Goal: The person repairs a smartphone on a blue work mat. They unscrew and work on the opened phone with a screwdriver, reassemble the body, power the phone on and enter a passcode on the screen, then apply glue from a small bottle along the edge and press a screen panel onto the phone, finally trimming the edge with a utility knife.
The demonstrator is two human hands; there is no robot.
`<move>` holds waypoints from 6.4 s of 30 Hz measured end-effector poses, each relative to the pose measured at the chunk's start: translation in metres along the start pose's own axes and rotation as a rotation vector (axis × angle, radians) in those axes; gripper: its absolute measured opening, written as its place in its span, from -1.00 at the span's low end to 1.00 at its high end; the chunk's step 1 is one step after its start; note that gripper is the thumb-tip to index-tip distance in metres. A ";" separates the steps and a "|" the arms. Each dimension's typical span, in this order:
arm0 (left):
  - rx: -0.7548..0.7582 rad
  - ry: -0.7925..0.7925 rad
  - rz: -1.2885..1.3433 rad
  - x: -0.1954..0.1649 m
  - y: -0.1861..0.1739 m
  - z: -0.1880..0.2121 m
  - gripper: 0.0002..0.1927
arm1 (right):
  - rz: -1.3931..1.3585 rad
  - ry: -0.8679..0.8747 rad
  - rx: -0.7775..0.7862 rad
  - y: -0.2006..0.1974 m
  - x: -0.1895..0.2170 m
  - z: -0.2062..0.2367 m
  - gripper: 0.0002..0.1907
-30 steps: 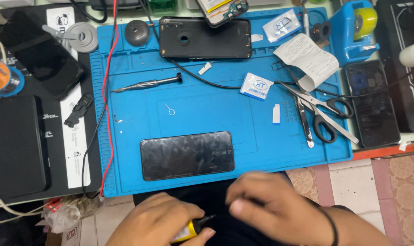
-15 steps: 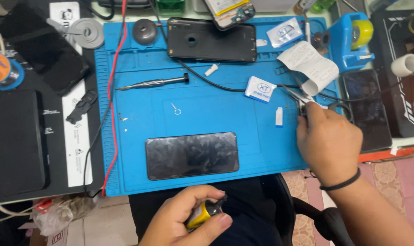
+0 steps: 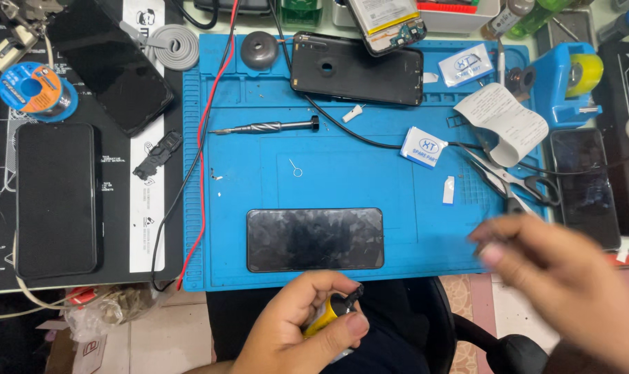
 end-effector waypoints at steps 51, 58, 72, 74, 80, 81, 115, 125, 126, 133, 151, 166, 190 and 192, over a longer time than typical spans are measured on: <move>-0.230 0.413 -0.025 0.049 0.000 -0.001 -0.83 | -0.231 -0.304 0.049 0.133 0.041 0.028 -0.87; -0.285 0.608 -0.246 0.043 0.005 -0.003 -0.83 | -0.058 -0.479 -0.224 0.135 0.057 0.035 -0.85; -0.391 0.708 -0.268 0.052 0.014 -0.010 -0.83 | -0.103 -0.526 -0.441 0.158 0.066 0.037 -0.85; -0.419 0.754 -0.348 0.052 0.015 -0.011 -0.83 | -0.110 -0.531 -0.450 0.160 0.067 0.037 -0.84; -0.471 0.762 -0.355 0.054 0.018 -0.015 -0.82 | -0.105 -0.467 -0.493 0.167 0.069 0.036 -0.84; -0.481 0.772 -0.372 0.054 0.018 -0.016 -0.82 | -0.109 -0.468 -0.504 0.168 0.069 0.036 -0.84; -0.468 0.736 -0.343 0.040 0.026 -0.020 -0.81 | -0.058 -0.581 -0.593 0.168 0.073 0.023 -0.86; -0.455 0.760 -0.310 0.043 0.026 -0.021 -0.77 | -0.091 -0.586 -0.536 0.172 0.065 0.026 -0.84; -0.476 0.789 -0.385 0.042 0.026 -0.021 -0.78 | -0.075 -0.611 -0.540 0.170 0.065 0.025 -0.85; -0.533 0.864 -0.724 0.035 0.026 -0.023 -0.81 | -0.020 -0.662 -0.555 0.162 0.067 0.023 -0.90; -0.568 0.930 -0.702 0.030 0.038 -0.027 -0.82 | -0.126 -0.518 -0.651 0.177 0.065 0.027 -0.84; -0.461 0.790 -0.686 0.041 0.043 -0.016 -0.76 | -0.453 -0.277 -0.506 0.100 0.066 0.013 -0.86; 0.163 0.935 -1.248 -0.022 0.026 -0.010 -0.75 | 0.075 -0.543 0.463 0.063 0.065 -0.002 -0.90; 0.207 0.986 -1.266 -0.025 0.028 -0.009 -0.74 | 0.038 -0.386 0.523 0.065 0.058 -0.001 -0.87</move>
Point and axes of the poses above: each hand's wrist, its own z-axis away from the middle knuckle, its own y-axis out of the palm, x = y × z, the point moved 1 cm from there along -z, towards the middle knuckle, and after that the axes turned 4 degrees about y, right-handed, at the moved point
